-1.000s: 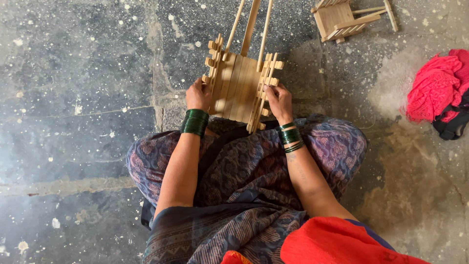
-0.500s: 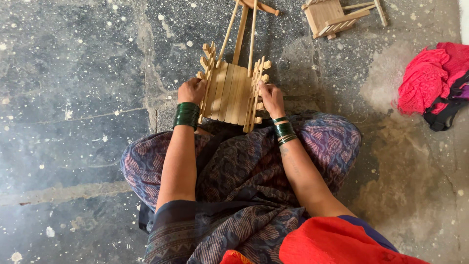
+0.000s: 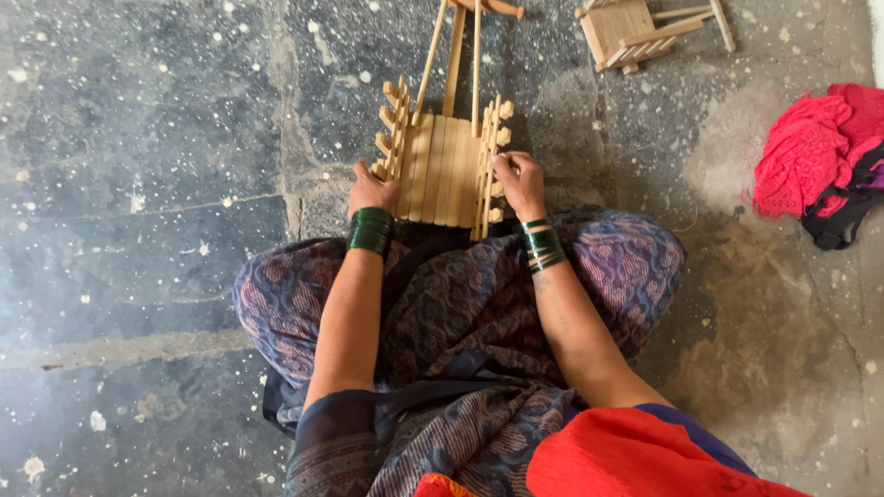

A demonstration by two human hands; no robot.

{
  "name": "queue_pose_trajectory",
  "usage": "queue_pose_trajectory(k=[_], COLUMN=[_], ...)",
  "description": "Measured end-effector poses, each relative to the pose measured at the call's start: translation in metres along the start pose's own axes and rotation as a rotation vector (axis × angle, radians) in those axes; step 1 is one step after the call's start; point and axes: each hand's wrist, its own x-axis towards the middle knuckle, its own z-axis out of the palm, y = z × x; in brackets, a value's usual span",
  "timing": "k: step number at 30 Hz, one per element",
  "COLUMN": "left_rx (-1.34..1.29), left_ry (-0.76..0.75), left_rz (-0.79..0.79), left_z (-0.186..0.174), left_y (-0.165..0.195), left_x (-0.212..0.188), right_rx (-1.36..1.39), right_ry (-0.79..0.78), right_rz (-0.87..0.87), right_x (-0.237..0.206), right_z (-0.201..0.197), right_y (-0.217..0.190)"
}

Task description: The person sits on the floor assembling a small wooden toy cart. They fit wooden slats into the slotted base, press the side rails into place, flip the cart over, and attach and adjust the long axle and wheel pieces by hand.

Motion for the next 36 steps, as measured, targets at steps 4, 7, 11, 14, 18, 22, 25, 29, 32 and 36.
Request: queue_pose_trajectory(k=[4, 7, 11, 14, 18, 22, 25, 29, 32, 36], left_rx=[-0.069, -0.141, -0.302, -0.382, -0.438, -0.355, -0.485, 0.118, 0.199, 0.204], left_ry=[0.005, 0.001, -0.111, -0.096, -0.271, -0.342, -0.330, -0.003, 0.183, 0.141], left_rz=[0.080, 0.184, 0.164, 0.250, 0.256, 0.337, 0.579, 0.948, 0.977, 0.948], left_z=[-0.006, -0.005, 0.005, 0.008, 0.012, 0.003, -0.010, -0.018, -0.007, 0.006], left_y=[-0.007, -0.010, -0.011, -0.007, 0.004, 0.021, 0.036, 0.065, 0.076, 0.088], left_x=[0.010, 0.016, 0.021, 0.026, 0.017, -0.038, -0.087, -0.125, -0.153, -0.168], right_rx=[0.178, 0.025, 0.119, 0.135, 0.246, 0.380, 0.360, 0.424, 0.592, 0.847], right_ry=[-0.010, -0.043, -0.098, -0.093, -0.064, -0.030, -0.050, -0.119, -0.197, -0.267], right_rz=[0.143, 0.118, 0.147, 0.179, 0.207, 0.234, 0.238, 0.353, 0.354, 0.375], right_x=[0.000, -0.002, -0.003, -0.004, -0.001, 0.005, 0.008, 0.009, 0.012, 0.009], right_z=[0.002, 0.002, 0.001, 0.000, -0.002, -0.017, -0.035, -0.042, -0.037, -0.031], right_y=[0.001, -0.004, -0.011, -0.009, 0.000, 0.008, 0.006, 0.009, 0.013, 0.006])
